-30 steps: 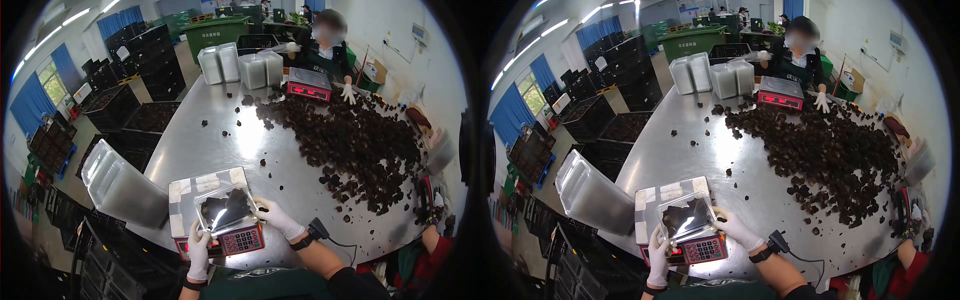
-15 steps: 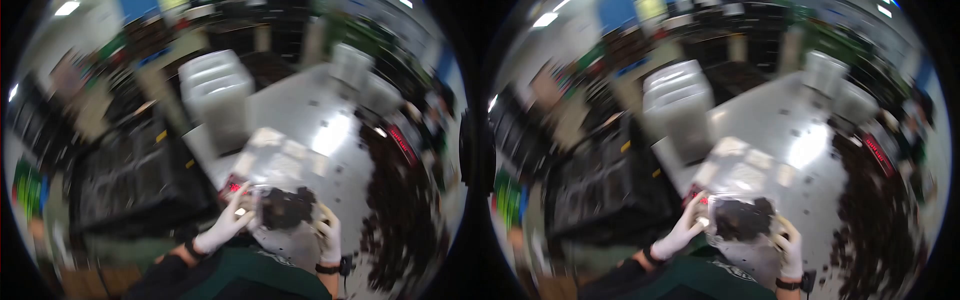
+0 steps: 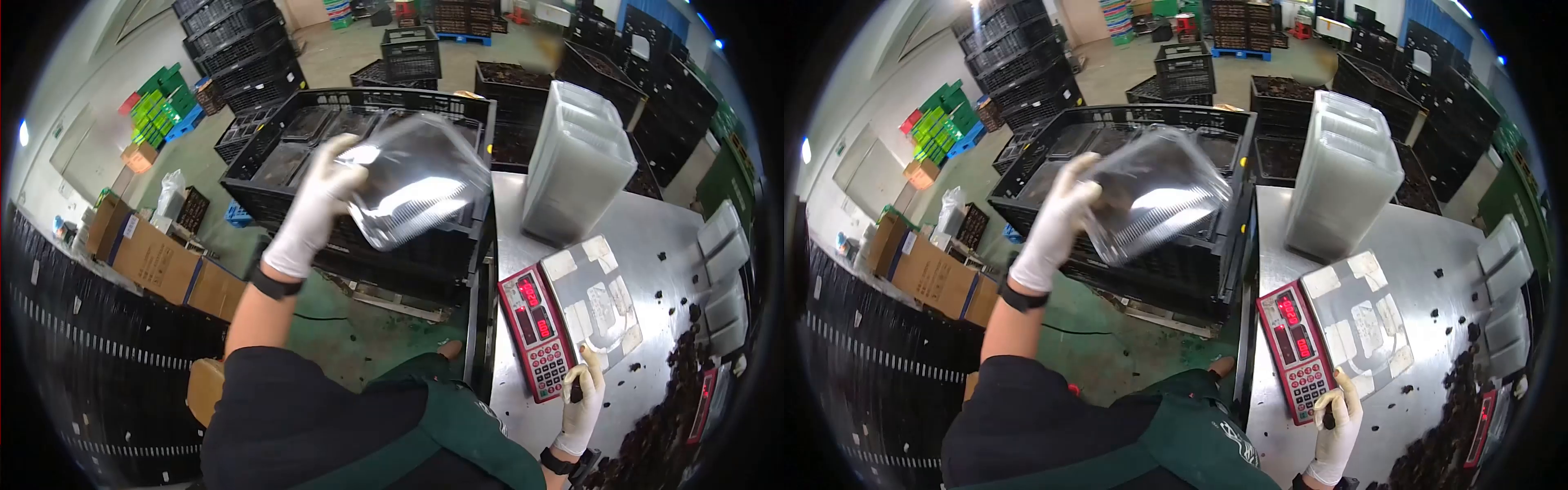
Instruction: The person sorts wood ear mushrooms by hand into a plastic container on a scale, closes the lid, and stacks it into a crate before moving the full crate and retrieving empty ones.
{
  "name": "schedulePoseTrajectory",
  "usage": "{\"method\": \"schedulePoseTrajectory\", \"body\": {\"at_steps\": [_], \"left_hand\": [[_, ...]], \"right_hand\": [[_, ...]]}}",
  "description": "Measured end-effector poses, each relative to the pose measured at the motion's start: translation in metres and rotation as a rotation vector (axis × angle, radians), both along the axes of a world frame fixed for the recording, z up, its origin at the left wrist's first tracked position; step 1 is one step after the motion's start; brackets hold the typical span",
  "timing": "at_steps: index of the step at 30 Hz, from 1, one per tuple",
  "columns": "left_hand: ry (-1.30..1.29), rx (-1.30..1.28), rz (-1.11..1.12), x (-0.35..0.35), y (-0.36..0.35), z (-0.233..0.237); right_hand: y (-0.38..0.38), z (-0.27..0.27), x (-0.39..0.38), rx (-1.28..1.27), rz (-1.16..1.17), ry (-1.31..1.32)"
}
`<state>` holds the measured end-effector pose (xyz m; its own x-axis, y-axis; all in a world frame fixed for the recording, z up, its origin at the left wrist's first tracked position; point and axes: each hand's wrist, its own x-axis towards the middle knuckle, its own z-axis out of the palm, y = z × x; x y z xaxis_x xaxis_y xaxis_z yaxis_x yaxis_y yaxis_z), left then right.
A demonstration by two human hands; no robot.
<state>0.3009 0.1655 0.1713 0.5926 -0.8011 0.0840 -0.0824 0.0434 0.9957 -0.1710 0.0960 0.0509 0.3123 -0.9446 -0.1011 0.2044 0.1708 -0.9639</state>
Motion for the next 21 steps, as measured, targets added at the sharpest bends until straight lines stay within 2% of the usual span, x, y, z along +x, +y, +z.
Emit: {"method": "schedulePoseTrajectory", "body": {"at_steps": [4, 8, 11, 12, 13, 14, 15, 16, 17, 18, 19, 20, 21], "left_hand": [[0.055, -0.046, 0.139, 0.060, -0.030, -0.006], [0.265, -0.017, 0.046, 0.083, -0.109, -0.030], [0.012, 0.295, -0.270, 0.082, -0.162, -0.043], [-0.112, 0.398, -0.440, 0.086, -0.175, -0.049], [-0.223, 0.437, -0.418, 0.059, -0.175, -0.038], [-0.382, 0.304, -0.501, 0.075, -0.199, -0.055], [-0.303, 0.234, -0.659, 0.087, -0.217, -0.063], [-0.192, 0.253, -0.597, 0.098, -0.224, -0.072], [-0.255, 0.255, -0.611, 0.130, -0.242, -0.091], [-0.240, 0.259, -0.663, 0.110, -0.235, -0.078], [-0.280, 0.252, -0.667, 0.134, -0.250, -0.096], [-0.302, 0.267, -0.682, 0.107, -0.237, -0.078], [-0.445, 0.284, -0.640, 0.096, -0.232, -0.070]], "right_hand": [[0.005, -0.004, -0.017, 0.082, -0.074, 0.018], [0.015, -0.011, -0.033, 0.103, -0.193, 0.015], [0.028, -0.012, -0.046, 0.124, -0.272, 0.044], [0.032, -0.014, -0.050, 0.161, -0.311, 0.083], [0.039, -0.018, -0.054, 0.142, -0.323, 0.103], [0.045, -0.023, -0.060, 0.148, -0.357, 0.202], [0.052, -0.026, -0.065, 0.176, -0.390, 0.229], [0.060, -0.038, -0.075, 0.206, -0.416, 0.227], [0.068, -0.044, -0.080, 0.231, -0.468, 0.226], [0.076, -0.063, -0.089, 0.261, -0.530, 0.288], [0.083, -0.076, -0.099, 0.293, -0.589, 0.314], [0.093, -0.093, -0.105, 0.325, -0.650, 0.324], [0.101, -0.110, -0.113, 0.354, -0.704, 0.334]]}}
